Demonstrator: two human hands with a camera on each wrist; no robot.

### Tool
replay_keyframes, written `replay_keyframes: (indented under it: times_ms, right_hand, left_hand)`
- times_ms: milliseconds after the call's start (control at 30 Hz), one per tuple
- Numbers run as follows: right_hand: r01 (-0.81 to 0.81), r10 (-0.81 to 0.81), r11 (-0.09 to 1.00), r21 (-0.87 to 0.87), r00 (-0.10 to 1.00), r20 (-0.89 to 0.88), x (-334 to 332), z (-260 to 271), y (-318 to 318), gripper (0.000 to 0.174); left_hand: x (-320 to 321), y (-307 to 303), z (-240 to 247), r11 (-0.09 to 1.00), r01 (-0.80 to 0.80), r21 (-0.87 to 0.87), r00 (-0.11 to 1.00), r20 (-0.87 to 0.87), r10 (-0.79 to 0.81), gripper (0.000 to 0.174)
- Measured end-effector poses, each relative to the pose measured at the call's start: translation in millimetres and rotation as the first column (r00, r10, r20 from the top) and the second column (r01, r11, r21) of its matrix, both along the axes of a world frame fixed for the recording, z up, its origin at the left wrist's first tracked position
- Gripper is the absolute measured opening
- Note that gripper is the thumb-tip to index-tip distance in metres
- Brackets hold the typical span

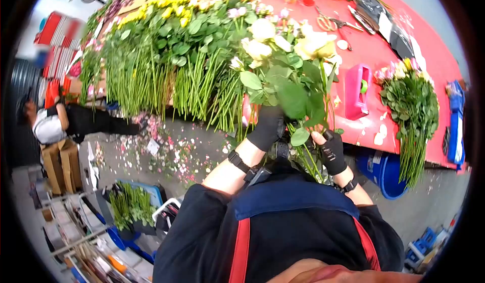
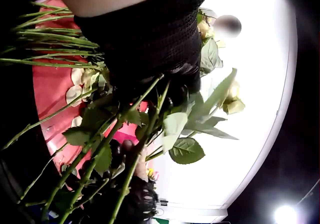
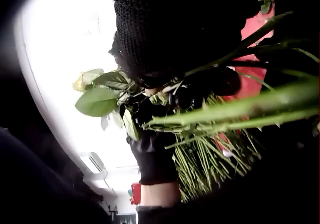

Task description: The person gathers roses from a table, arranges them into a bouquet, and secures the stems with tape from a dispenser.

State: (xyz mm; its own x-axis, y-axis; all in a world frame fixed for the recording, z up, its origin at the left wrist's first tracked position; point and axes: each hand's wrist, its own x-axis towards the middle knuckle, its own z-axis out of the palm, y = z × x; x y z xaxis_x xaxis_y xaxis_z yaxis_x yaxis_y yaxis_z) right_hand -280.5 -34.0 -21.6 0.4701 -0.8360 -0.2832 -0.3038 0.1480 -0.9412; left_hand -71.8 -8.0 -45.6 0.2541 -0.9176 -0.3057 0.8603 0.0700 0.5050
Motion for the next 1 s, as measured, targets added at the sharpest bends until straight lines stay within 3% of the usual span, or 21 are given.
replay_keyframes:
  times_ms: [133, 200, 300, 333, 367, 400, 467, 567, 600, 633, 667, 700, 733, 767, 800, 867, 933, 967, 1000]
  right_hand:
    - [-0.065, 0.065, 0.998, 0.002, 0.997, -0.042, -0.6, 18.6, 19.2, 0.031]
    - [-0.12, 0.118, 0.991, -0.052, 0.993, -0.028, 4.7, 27.8, 24.4, 0.028]
    - [-0.244, 0.252, 0.952, -0.184, 0.967, 0.021, 11.2, 19.5, 33.7, 0.022]
    - [-0.306, 0.309, 0.944, -0.12, 0.951, 0.003, 9.3, 11.9, 35.6, 0.023]
    - [-0.363, 0.363, 0.93, -0.057, 0.932, -0.012, 10.3, 8.7, 38.2, 0.025]
    - [-0.356, 0.35, 0.925, -0.136, 0.935, -0.065, 15.7, 14.8, 41.7, 0.025]
    - [-0.345, 0.307, 0.891, -0.295, 0.937, -0.168, 30.1, 35.3, 52.4, 0.026]
    - [-0.176, 0.192, 0.953, -0.247, 0.98, 0.041, 61.0, 48.0, 67.5, 0.021]
    - [-0.198, 0.235, 0.946, -0.258, 0.965, 0.119, 73.2, 46.2, 69.2, 0.019]
    - [-0.209, 0.253, 0.906, -0.369, 0.965, 0.075, 89.3, 54.7, 77.1, 0.023]
    - [-0.306, 0.32, 0.878, -0.369, 0.947, -0.026, 100.5, 53.2, 84.5, 0.027]
    - [-0.4, 0.381, 0.844, -0.358, 0.916, -0.126, 111.6, 49.3, 95.1, 0.033]
    - [-0.39, 0.395, 0.86, -0.329, 0.917, -0.054, 127.2, 45.1, 112.4, 0.04]
    - [-0.418, 0.4, 0.82, -0.391, 0.907, -0.13, 138.5, 45.3, 127.4, 0.037]
    - [-0.381, 0.375, 0.82, -0.428, 0.921, -0.102, 150.4, 44.2, 143.4, 0.037]
    - [-0.299, 0.313, 0.84, -0.452, 0.949, -0.045, 177.0, 40.7, 174.4, 0.035]
    - [-0.231, 0.262, 0.898, -0.374, 0.964, 0.034, 203.9, 33.5, 199.7, 0.035]
    - [-0.246, 0.273, 0.899, -0.363, 0.962, 0.025, 215.6, 36.1, 211.0, 0.036]
    - [-0.282, 0.307, 0.912, -0.298, 0.951, 0.043, 227.6, 37.0, 223.1, 0.037]
  left_hand:
    - [17.3, 24.5, 13.9, 0.999, 0.033, 0.001, 0.991, -0.127, -0.032, 0.026]
    - [25.2, 36.5, 31.4, 0.997, 0.074, -0.018, 0.965, 0.252, -0.068, 0.028]
    - [29.2, 55.8, 13.2, 0.996, 0.063, -0.056, 0.743, 0.669, -0.009, 0.026]
    - [26.5, 58.2, 13.6, 0.997, 0.039, -0.069, 0.955, 0.296, -0.017, 0.028]
    - [27.0, 61.6, 15.8, 0.997, 0.013, -0.078, 0.991, -0.129, -0.023, 0.03]
    - [31.9, 65.1, 23.5, 0.989, 0.016, -0.149, 0.978, -0.203, -0.046, 0.029]
    - [45.1, 77.5, -22.7, 0.978, 0.014, -0.21, 0.98, -0.193, -0.056, 0.029]
    - [41.4, 95.7, 13.2, 0.989, -0.11, 0.096, 0.989, -0.084, 0.118, 0.029]
    - [40.4, 107.1, 42.9, 0.982, -0.171, 0.084, 0.983, 0.077, 0.164, 0.027]
    - [45.2, 118.2, 56.4, 0.972, -0.228, 0.063, 0.95, 0.234, 0.207, 0.026]
    - [61.5, 130.0, 28.7, 0.987, -0.024, 0.157, 0.976, 0.218, -0.01, 0.02]
    - [70.8, 144.7, 36.4, 0.982, -0.037, 0.187, 0.924, 0.38, -0.038, 0.019]
    - [79.2, 161.4, 49.8, 0.975, -0.057, 0.215, 0.846, 0.529, -0.067, 0.018]
    - [89.8, 179.2, 57.1, 0.967, -0.082, 0.242, 0.745, 0.66, -0.101, 0.017]
    - [107.3, 196.8, 48.8, 0.995, -0.085, 0.054, 0.245, 0.969, -0.031, 0.02]
    - [134.4, 229.0, 36.2, 0.96, -0.186, -0.211, -0.294, 0.944, 0.15, 0.021]
    - [159.4, 267.2, 32.1, 0.943, -0.241, -0.229, -0.252, 0.953, 0.167, 0.023]
    - [170.9, 286.3, 24.9, 0.96, -0.258, -0.112, 0.069, 0.989, 0.134, 0.023]
    - [181.2, 305.4, 28.4, 0.972, -0.235, 0.005, 0.385, 0.919, 0.088, 0.023]
